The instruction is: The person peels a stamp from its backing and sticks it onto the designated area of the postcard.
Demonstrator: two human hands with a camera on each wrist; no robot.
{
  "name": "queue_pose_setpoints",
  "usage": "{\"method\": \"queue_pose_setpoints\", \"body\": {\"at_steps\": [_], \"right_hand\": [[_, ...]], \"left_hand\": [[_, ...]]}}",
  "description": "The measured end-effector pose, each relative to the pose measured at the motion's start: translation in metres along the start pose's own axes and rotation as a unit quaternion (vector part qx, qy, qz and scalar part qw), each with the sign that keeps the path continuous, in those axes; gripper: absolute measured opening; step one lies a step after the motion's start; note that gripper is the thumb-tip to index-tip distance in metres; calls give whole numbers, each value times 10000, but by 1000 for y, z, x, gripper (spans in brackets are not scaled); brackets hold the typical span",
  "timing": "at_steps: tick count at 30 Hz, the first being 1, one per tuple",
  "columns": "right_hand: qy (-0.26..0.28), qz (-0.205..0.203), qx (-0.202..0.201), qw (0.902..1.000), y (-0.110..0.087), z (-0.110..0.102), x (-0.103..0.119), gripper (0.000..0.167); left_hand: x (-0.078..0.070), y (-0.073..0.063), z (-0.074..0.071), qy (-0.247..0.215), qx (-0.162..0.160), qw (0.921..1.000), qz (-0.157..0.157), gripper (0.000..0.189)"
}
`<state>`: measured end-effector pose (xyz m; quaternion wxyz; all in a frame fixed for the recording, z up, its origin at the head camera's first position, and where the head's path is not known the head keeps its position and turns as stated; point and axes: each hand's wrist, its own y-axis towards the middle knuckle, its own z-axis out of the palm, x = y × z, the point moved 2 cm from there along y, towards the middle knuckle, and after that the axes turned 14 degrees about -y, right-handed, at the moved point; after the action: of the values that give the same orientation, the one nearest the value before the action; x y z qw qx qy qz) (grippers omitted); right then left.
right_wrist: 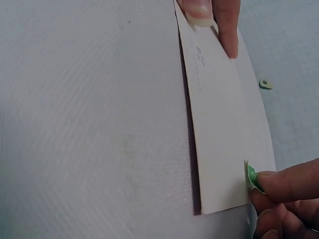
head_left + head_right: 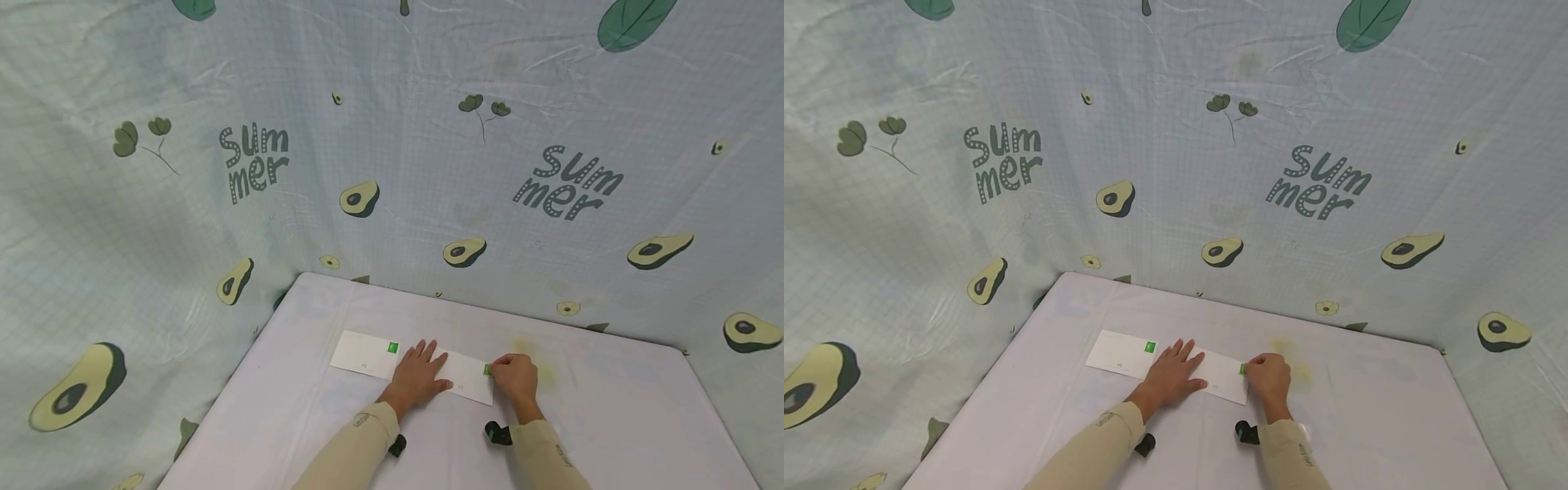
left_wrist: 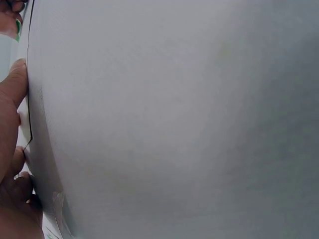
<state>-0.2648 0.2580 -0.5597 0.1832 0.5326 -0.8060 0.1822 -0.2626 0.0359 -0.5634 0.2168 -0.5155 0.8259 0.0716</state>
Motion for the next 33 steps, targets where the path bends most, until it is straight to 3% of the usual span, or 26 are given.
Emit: {"method": "queue_pose_setpoints", "body": {"at_steps": [21,33], "right_hand": [[-370,-2,223,9991,12,0,7,15],[-620,40,354,9974,8,-1,5,19]], "left_hand": [[0,0,-6,74,-65,10000,7,65],[-1,-2,2,15,-99,9999,16,64]]}}
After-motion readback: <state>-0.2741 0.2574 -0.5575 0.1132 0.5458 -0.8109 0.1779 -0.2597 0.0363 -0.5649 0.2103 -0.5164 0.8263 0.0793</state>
